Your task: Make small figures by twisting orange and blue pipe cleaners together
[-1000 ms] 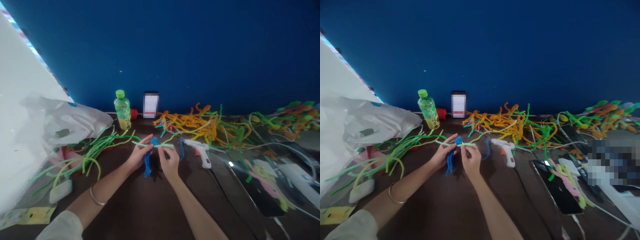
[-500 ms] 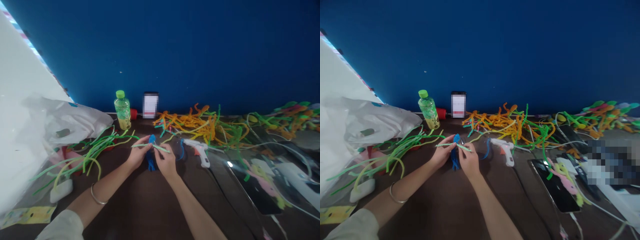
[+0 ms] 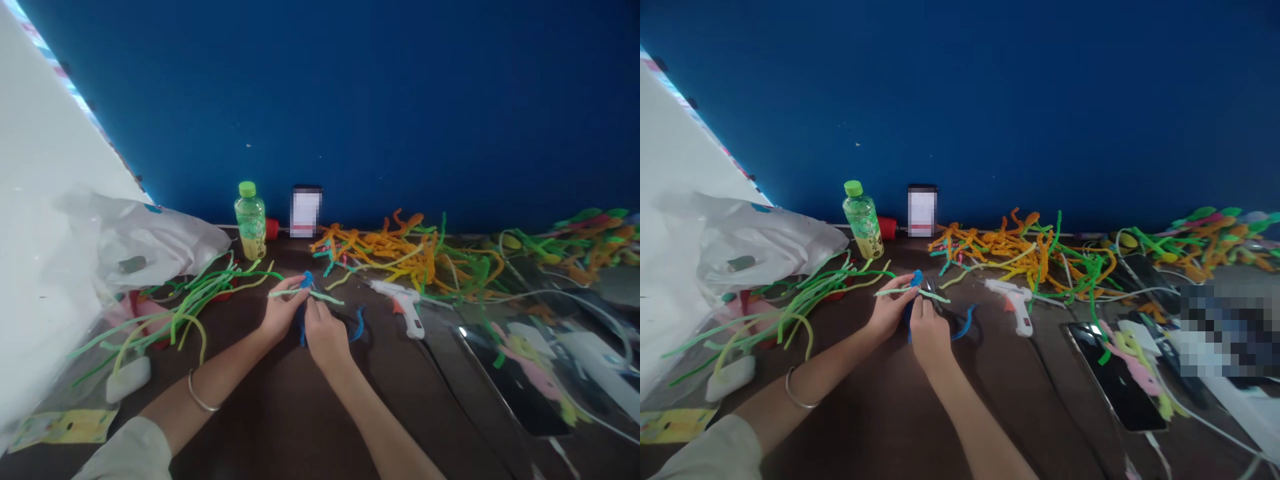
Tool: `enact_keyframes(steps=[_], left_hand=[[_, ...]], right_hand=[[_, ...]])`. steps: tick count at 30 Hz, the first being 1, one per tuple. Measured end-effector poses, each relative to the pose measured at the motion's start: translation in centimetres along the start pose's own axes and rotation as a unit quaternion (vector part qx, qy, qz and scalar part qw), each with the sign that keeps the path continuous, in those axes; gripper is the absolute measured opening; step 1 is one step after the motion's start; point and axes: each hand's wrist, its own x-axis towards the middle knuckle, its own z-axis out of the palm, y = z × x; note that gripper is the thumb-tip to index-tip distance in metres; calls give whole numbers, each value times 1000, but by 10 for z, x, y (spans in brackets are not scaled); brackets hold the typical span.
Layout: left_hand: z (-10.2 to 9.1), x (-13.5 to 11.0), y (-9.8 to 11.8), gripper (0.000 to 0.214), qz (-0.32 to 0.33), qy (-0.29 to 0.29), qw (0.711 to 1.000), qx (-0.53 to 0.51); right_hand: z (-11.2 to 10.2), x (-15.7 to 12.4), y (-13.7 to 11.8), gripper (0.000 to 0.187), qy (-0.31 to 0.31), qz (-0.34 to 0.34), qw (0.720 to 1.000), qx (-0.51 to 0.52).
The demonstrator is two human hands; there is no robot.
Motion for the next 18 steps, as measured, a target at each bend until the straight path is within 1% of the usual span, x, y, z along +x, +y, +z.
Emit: enact_keyframes(steps=[2,5,8,10,13,18], left_hand=[[1,-1,0,31,6,3,1000,5],[1,-1,-1,32,-1,3,1000,-10],[-1,1,-3,35,-9,3,1000,-27],[-2,2,-3,34,-11,3,1000,-27],[-4,2,-3,31,-8,-1,1000,-23],[-6,3,-4,30,39,-12,999,22]], right_hand=[[-8,2,-4,26,8,8,999,-31],[-17,6,-6,21,55,-6,997,-60],[-17,8,-1,21,115,-33,991,-64],[-15,9,4,21,138,-53,987,-58],[-12,9,9,22,150,-69,985,-49],[-11,9,14,23,164,-84,982,-40]])
